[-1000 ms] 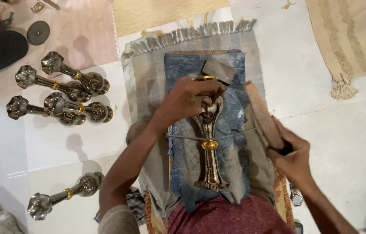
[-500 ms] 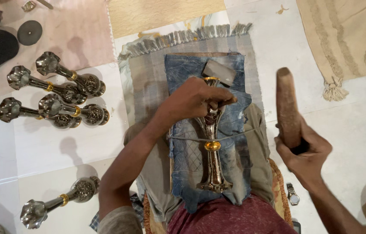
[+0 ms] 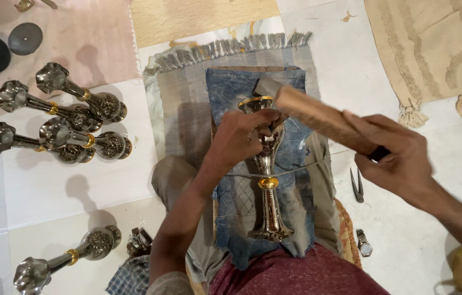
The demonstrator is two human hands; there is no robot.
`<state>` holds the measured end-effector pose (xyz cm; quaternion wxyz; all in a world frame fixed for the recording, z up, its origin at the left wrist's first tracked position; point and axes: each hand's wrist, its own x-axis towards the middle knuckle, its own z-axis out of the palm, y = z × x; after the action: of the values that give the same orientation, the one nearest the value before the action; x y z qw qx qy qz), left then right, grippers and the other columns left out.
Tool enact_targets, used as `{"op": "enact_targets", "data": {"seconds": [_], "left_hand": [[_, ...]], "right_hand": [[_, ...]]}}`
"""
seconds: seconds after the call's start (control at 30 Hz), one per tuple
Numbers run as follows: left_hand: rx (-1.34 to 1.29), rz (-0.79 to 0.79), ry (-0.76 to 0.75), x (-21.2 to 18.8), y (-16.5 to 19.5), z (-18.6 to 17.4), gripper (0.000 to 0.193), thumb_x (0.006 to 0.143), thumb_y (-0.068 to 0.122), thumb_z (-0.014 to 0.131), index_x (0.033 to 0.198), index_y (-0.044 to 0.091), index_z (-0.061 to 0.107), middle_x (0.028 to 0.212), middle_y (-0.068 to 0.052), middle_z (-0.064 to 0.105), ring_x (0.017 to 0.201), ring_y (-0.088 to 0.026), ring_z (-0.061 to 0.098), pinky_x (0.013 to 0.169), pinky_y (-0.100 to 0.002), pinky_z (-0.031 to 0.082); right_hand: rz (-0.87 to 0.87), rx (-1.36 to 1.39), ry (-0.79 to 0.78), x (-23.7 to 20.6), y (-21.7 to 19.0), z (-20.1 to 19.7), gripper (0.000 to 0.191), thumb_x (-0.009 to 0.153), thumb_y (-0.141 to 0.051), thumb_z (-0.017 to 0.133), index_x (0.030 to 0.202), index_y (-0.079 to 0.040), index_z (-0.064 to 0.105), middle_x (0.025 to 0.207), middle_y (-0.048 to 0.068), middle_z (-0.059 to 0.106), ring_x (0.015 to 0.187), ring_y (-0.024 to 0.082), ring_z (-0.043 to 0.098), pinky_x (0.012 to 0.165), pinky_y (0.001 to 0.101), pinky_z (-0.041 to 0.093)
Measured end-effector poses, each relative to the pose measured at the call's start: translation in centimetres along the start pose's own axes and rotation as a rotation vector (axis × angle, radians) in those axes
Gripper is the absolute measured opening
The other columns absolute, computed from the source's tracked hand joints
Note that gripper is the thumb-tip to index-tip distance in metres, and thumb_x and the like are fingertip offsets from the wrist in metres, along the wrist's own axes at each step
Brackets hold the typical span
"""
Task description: The person sits on the floor decorating a brass vase, holding a chisel against the vase surface and striking it with a wooden mallet to engrave a decorative pattern, repositioning the chisel and rotating the vase as they work around it.
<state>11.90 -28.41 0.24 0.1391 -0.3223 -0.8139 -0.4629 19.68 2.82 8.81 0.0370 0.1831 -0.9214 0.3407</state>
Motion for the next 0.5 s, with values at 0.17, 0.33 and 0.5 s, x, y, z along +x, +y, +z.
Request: {"op": "enact_targets", "data": {"seconds": [0.17, 0.33, 0.5], "left_hand": [[0.005, -0.053, 0.141, -2.6, -0.8, 1.2, 0.033, 0.086, -0.007, 0.067, 0.116, 0.006, 0.075, 0.095, -0.009, 0.080, 0.072, -0.018, 0.079, 0.056, -0.027, 0.061], [-0.030, -0.195, 0.445, -4.8, 0.0, 1.9, 0.039, 0.091, -0.011, 0.050, 0.119, 0.003, 0.073, 0.094, -0.008, 0.080, 0.082, -0.018, 0.082, 0.070, -0.030, 0.068], [-0.112, -0.294, 0.664, -6.1, 2.4, 2.1, 0.030, 0.092, -0.010, 0.053, 0.115, -0.002, 0.070, 0.092, -0.010, 0.078, 0.081, -0.017, 0.078, 0.072, -0.028, 0.065]], "right_hand": [[0.014, 0.006, -0.081, 2.4, -1.8, -0.3, 0.080, 0.075, -0.002, 0.070, 0.150, -0.021, 0.054, 0.101, 0.005, 0.073, 0.056, 0.009, 0.061, 0.047, 0.0246, 0.049], [-0.100, -0.396, -0.281, 6.4, -6.1, -1.7, 0.080, 0.083, -0.007, 0.072, 0.155, -0.030, 0.047, 0.111, 0.006, 0.072, 0.052, 0.014, 0.068, 0.044, 0.0258, 0.054], [0.093, -0.920, -0.724, 9.4, -11.5, -1.4, 0.086, 0.089, -0.016, 0.066, 0.160, -0.042, 0.025, 0.136, -0.007, 0.061, 0.065, 0.007, 0.067, 0.044, 0.0204, 0.056]]}}
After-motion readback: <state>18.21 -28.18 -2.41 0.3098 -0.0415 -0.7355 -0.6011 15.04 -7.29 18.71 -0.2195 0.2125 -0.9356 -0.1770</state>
